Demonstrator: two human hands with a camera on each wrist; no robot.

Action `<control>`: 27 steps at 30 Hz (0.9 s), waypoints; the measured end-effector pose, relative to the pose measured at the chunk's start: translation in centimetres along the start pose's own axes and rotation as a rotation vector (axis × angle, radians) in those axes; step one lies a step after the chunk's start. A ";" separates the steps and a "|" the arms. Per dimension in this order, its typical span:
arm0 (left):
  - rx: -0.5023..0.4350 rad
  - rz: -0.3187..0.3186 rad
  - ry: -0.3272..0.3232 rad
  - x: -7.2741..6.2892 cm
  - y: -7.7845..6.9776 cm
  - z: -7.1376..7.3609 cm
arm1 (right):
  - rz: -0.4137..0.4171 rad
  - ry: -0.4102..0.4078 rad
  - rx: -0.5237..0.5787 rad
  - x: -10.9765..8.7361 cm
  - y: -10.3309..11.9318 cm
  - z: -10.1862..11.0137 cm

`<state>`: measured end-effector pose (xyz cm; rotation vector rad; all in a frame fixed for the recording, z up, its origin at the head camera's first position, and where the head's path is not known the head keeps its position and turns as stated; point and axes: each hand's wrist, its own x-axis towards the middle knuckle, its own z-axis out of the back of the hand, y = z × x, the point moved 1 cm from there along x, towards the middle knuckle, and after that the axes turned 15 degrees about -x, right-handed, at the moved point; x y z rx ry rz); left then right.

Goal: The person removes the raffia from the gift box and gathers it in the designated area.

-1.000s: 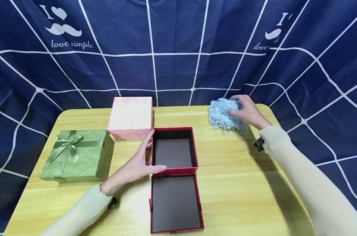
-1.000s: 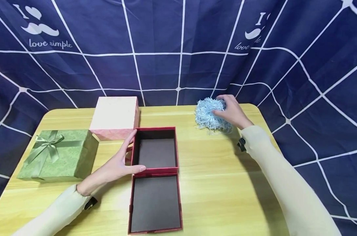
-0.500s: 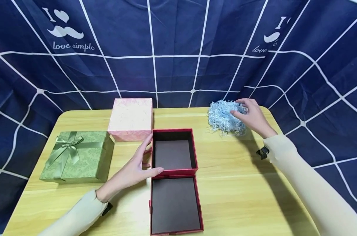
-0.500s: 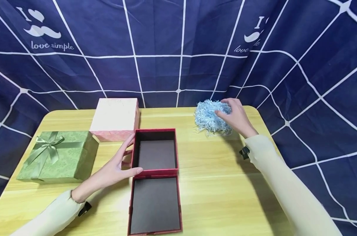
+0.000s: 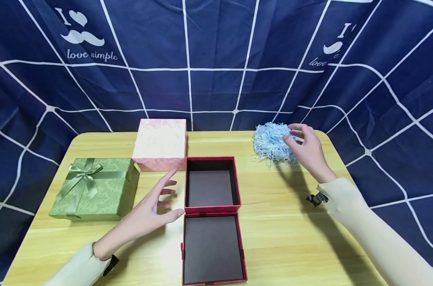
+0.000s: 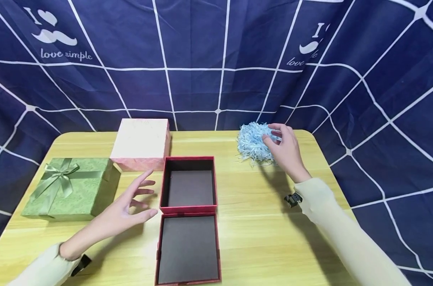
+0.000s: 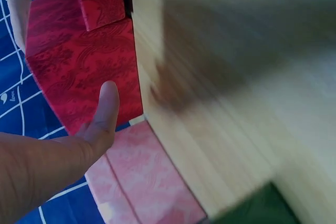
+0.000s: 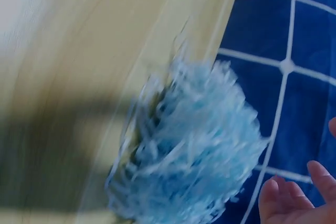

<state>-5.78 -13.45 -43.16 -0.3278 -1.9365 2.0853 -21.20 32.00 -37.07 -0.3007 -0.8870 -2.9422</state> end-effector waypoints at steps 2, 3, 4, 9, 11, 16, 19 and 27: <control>0.010 -0.010 -0.007 -0.6 -0.5 0.5 | 0.013 0.009 0.022 -0.6 0.8 -0.1; 0.018 -0.023 -0.013 -0.9 -0.8 0.7 | 0.022 0.018 0.037 -0.8 1.3 -0.2; 0.029 -0.043 -0.020 -1.2 -1.1 0.9 | 0.030 0.026 0.053 -1.1 1.7 -0.3; 0.054 -0.183 -0.065 -1.7 -2.6 2.2 | 0.054 0.085 0.163 -2.1 3.6 -1.0; 0.050 -0.224 -0.078 -1.7 -3.2 2.9 | 0.054 0.117 0.199 -2.5 4.3 -1.3; 0.043 -0.237 -0.117 -1.4 -4.5 4.6 | 0.049 0.191 0.243 -3.5 6.3 -1.9; 0.063 -0.223 -0.158 -1.1 -5.1 5.7 | 0.062 0.216 0.252 -3.9 7.4 -2.4; 0.041 -0.137 -0.243 0.1 -5.5 8.6 | 0.094 0.294 0.299 -4.3 9.8 -4.0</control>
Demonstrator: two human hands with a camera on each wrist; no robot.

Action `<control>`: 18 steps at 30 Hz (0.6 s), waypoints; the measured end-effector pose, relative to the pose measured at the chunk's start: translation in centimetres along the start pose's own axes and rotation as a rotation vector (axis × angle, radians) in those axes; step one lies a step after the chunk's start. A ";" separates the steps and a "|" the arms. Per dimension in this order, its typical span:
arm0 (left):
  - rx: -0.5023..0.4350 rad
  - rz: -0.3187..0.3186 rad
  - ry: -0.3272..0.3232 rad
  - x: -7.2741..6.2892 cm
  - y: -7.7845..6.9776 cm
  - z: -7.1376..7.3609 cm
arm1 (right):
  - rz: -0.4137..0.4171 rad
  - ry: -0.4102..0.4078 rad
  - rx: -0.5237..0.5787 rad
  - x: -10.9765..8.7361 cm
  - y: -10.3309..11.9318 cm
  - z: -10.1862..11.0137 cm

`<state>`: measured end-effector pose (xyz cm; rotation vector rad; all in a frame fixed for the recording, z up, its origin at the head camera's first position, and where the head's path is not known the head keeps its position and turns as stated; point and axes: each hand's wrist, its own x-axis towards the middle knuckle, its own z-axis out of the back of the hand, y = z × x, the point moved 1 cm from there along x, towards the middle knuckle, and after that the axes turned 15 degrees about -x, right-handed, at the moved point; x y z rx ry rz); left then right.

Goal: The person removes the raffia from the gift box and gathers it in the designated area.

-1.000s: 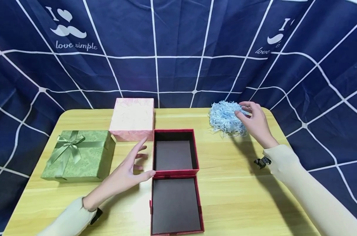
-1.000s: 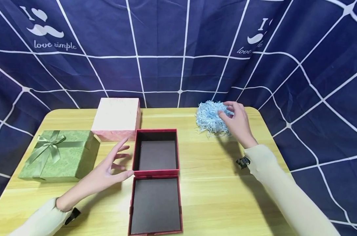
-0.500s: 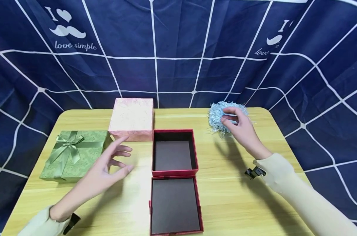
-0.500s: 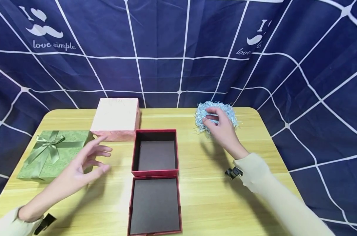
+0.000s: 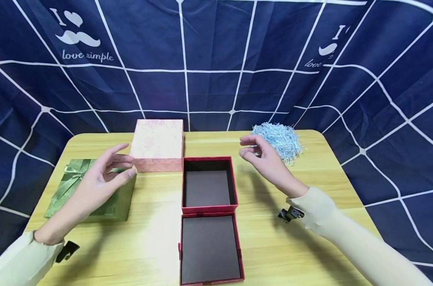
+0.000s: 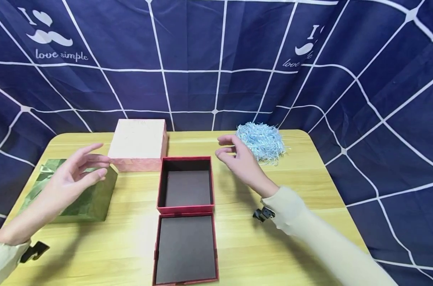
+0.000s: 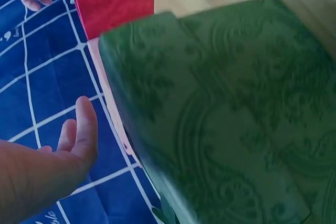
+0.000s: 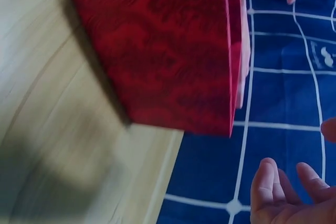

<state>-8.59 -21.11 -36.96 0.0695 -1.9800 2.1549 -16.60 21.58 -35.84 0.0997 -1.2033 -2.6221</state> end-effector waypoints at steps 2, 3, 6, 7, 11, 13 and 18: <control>-0.001 0.021 -0.014 0.5 0.0 0.5 | 0.013 0.022 0.022 0.2 0.5 -0.7; 0.004 0.034 -0.023 0.8 0.0 0.8 | 0.018 0.033 0.027 0.3 0.8 -1.0; 0.042 0.062 -0.043 1.7 0.0 1.6 | 0.040 0.069 0.044 0.7 1.6 -2.1; 0.061 0.072 -0.045 2.0 0.0 1.8 | 0.045 0.082 0.049 0.8 1.9 -2.5; 0.106 0.114 -0.032 3.3 0.0 2.7 | 0.056 0.120 0.052 1.5 2.8 -3.7; 0.112 0.147 -0.016 3.9 0.1 3.0 | 0.051 0.135 0.053 1.9 3.2 -4.3; 0.118 0.246 0.038 5.4 0.1 3.6 | 0.031 0.162 0.068 3.6 4.2 -5.5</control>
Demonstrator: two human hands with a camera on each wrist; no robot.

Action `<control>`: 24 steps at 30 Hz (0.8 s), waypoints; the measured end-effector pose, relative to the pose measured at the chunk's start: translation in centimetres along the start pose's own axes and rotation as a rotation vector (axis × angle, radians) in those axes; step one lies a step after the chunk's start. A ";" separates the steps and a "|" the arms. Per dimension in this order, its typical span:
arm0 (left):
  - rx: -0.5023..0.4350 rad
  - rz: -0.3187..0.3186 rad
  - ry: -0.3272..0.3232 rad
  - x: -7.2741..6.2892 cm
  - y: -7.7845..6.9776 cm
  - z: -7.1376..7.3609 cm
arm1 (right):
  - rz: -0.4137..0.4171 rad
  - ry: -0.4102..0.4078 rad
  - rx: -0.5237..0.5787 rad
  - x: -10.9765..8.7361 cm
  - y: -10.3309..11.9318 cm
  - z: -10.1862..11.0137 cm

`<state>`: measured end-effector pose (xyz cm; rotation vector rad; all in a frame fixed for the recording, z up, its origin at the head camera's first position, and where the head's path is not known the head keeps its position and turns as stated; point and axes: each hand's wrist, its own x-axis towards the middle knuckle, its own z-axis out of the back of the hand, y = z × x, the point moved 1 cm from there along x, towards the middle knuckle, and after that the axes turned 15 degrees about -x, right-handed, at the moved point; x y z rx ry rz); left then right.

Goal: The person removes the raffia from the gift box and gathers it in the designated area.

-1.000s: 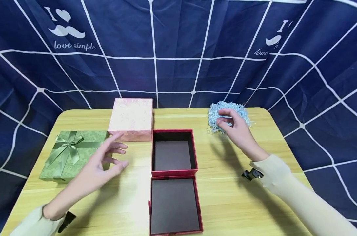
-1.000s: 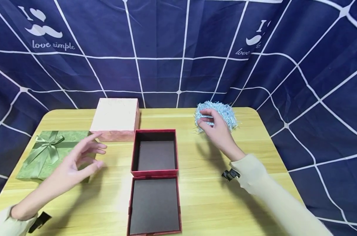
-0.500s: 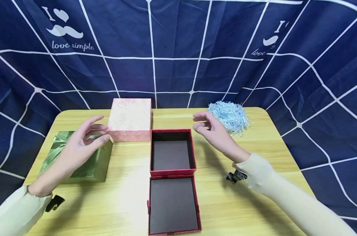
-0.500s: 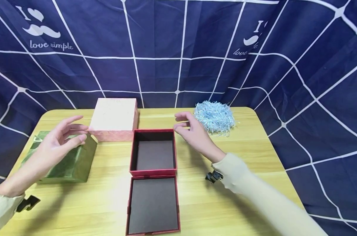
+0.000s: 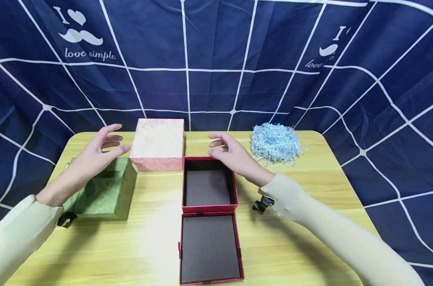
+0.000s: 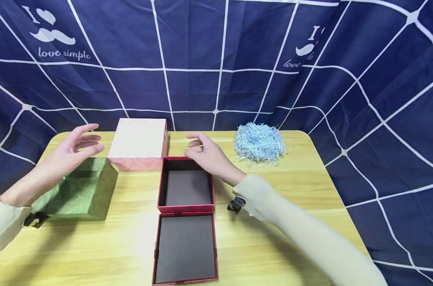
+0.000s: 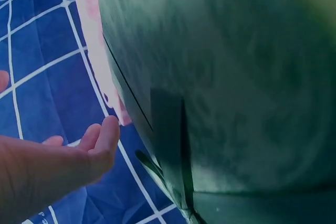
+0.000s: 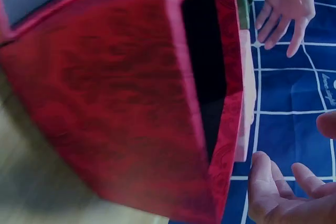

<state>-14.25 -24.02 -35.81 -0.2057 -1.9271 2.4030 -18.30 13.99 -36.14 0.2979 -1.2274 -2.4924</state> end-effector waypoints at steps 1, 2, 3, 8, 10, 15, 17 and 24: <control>0.001 0.014 0.011 0.3 0.0 0.1 | -0.002 0.005 0.001 0.5 0.1 -0.2; 0.004 0.026 0.020 0.6 -0.1 0.2 | -0.004 0.011 0.003 1.0 0.3 -0.4; 0.009 0.035 0.026 0.9 -0.1 0.2 | -0.008 0.016 0.002 1.5 0.4 -0.6; 0.000 0.073 0.036 1.9 0.1 0.5 | -0.038 0.054 -0.001 3.8 0.7 -1.4; 0.009 0.085 0.038 2.1 0.1 0.6 | -0.055 0.070 -0.005 4.4 0.7 -1.7; -0.006 0.128 0.084 2.3 -0.1 0.8 | -0.081 0.117 -0.045 5.7 0.9 -2.2; -0.025 0.156 0.104 2.7 -0.1 0.8 | -0.092 0.142 -0.037 6.2 1.0 -2.4; -0.059 0.237 0.172 4.5 0.5 0.6 | -0.153 0.182 0.119 7.6 1.8 -3.7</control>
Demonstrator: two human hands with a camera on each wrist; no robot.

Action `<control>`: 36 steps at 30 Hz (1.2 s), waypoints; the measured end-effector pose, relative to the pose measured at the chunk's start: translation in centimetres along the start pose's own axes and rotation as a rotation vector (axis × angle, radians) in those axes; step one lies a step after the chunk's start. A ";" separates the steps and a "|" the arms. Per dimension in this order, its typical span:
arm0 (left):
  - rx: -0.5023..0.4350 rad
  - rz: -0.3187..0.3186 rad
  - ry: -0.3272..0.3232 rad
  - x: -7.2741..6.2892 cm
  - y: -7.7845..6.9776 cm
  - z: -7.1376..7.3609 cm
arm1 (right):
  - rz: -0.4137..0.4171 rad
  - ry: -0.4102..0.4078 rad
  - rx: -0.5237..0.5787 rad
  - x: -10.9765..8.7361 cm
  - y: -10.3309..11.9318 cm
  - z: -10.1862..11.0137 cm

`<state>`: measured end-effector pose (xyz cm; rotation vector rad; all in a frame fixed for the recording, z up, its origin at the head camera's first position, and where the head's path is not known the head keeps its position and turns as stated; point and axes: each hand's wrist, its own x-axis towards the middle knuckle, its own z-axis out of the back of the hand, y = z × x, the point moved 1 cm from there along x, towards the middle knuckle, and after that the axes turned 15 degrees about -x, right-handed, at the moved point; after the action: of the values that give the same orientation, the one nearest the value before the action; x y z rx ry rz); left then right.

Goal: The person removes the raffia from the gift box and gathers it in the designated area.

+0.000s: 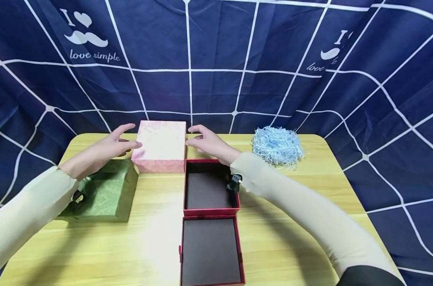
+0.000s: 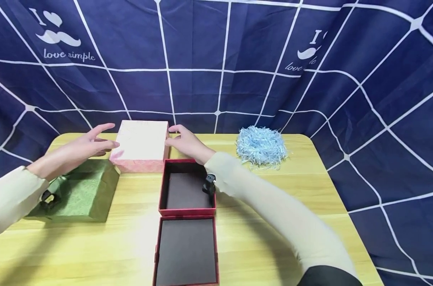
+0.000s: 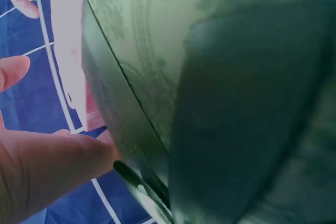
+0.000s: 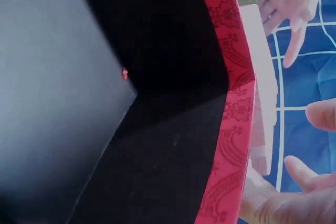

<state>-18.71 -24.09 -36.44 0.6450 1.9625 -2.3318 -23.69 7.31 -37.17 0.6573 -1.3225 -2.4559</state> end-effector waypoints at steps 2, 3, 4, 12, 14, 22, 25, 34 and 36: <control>-0.003 0.011 0.015 0.5 0.1 0.0 | -0.021 0.007 0.025 0.4 0.2 -0.3; -0.003 0.019 0.022 0.7 0.1 0.0 | -0.031 0.012 0.041 0.5 0.3 -0.4; -0.005 0.023 0.027 0.9 0.1 0.0 | -0.038 0.019 0.050 0.6 0.4 -0.6; -0.014 0.057 0.048 2.1 0.2 -0.2 | -0.051 0.106 0.071 1.0 0.6 -1.7; -0.005 0.064 0.053 2.2 0.3 -0.1 | -0.052 0.096 0.064 1.1 0.6 -1.8; 0.046 0.086 0.069 2.8 0.6 0.3 | -0.104 0.061 0.102 1.9 0.9 -2.4; 0.062 0.090 0.091 3.0 0.5 0.2 | -0.148 0.075 0.115 2.1 0.9 -2.4; 0.066 0.137 0.118 3.9 0.3 0.4 | -0.177 0.160 0.183 2.7 0.9 -2.2; 0.063 0.154 0.115 4.1 0.2 0.6 | -0.196 0.159 0.181 2.8 0.9 -2.1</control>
<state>-22.57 -23.67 -37.91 0.9195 1.8148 -2.3202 -24.98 4.09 -38.10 1.0498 -1.4905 -2.3879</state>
